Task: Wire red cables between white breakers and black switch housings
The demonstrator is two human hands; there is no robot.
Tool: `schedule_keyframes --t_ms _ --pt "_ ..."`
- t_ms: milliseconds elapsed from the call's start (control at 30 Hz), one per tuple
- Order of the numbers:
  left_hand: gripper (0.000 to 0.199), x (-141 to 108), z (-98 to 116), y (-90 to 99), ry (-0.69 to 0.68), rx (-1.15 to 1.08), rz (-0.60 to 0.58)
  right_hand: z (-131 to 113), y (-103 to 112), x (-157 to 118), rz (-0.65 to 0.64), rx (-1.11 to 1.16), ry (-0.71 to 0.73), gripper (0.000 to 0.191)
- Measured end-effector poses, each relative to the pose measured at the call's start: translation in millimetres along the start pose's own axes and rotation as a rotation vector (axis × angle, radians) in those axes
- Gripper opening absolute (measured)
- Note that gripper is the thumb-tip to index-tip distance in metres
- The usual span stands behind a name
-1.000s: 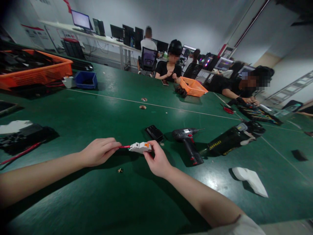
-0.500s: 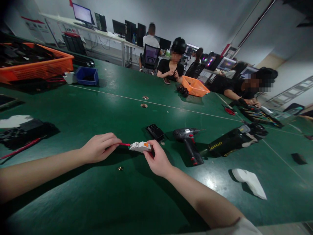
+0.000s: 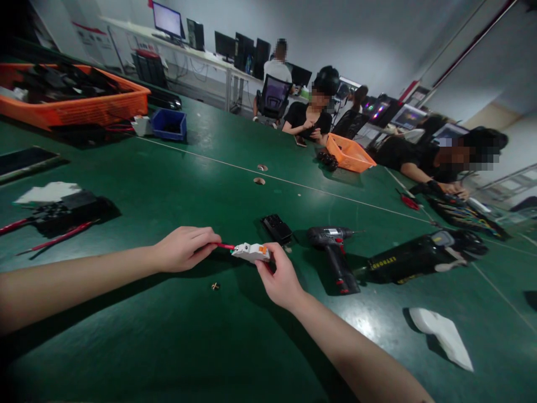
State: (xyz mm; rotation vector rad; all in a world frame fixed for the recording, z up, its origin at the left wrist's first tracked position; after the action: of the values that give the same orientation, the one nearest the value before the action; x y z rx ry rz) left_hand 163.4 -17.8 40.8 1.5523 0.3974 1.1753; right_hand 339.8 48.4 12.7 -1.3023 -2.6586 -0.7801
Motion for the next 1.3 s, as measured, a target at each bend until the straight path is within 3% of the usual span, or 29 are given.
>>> schedule_keyframes --t_ms 300,500,800,1300 --pt "0.018 1.3 5.4 -5.8 -0.04 -0.028 -0.07 -3.7 -1.1 -1.1 -0.005 0.028 0.028 0.024" --pt "0.02 0.6 7.7 3.1 -0.077 0.041 0.018 -8.9 0.9 0.3 0.009 -0.004 0.057 0.024" --pt "0.019 0.8 2.5 11.3 -0.029 0.095 0.108 -8.9 1.9 0.3 0.009 -0.04 0.063 0.024" --pt "0.021 0.9 4.2 10.1 -0.047 0.072 0.07 -8.6 1.0 2.5 -0.016 -0.087 0.021 0.021"
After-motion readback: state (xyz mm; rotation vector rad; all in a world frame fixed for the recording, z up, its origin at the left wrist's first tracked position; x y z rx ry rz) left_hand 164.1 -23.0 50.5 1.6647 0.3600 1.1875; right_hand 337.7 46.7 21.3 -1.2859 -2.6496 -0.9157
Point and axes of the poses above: each hand's wrist, its own x-axis towards the middle knuckle, its own y-axis out of the back of the hand, z = x × y, the point moved 10 cm from there along x, towards the middle knuckle, and after that the axes turned 7 degrees about x, right-handed, at the moved point
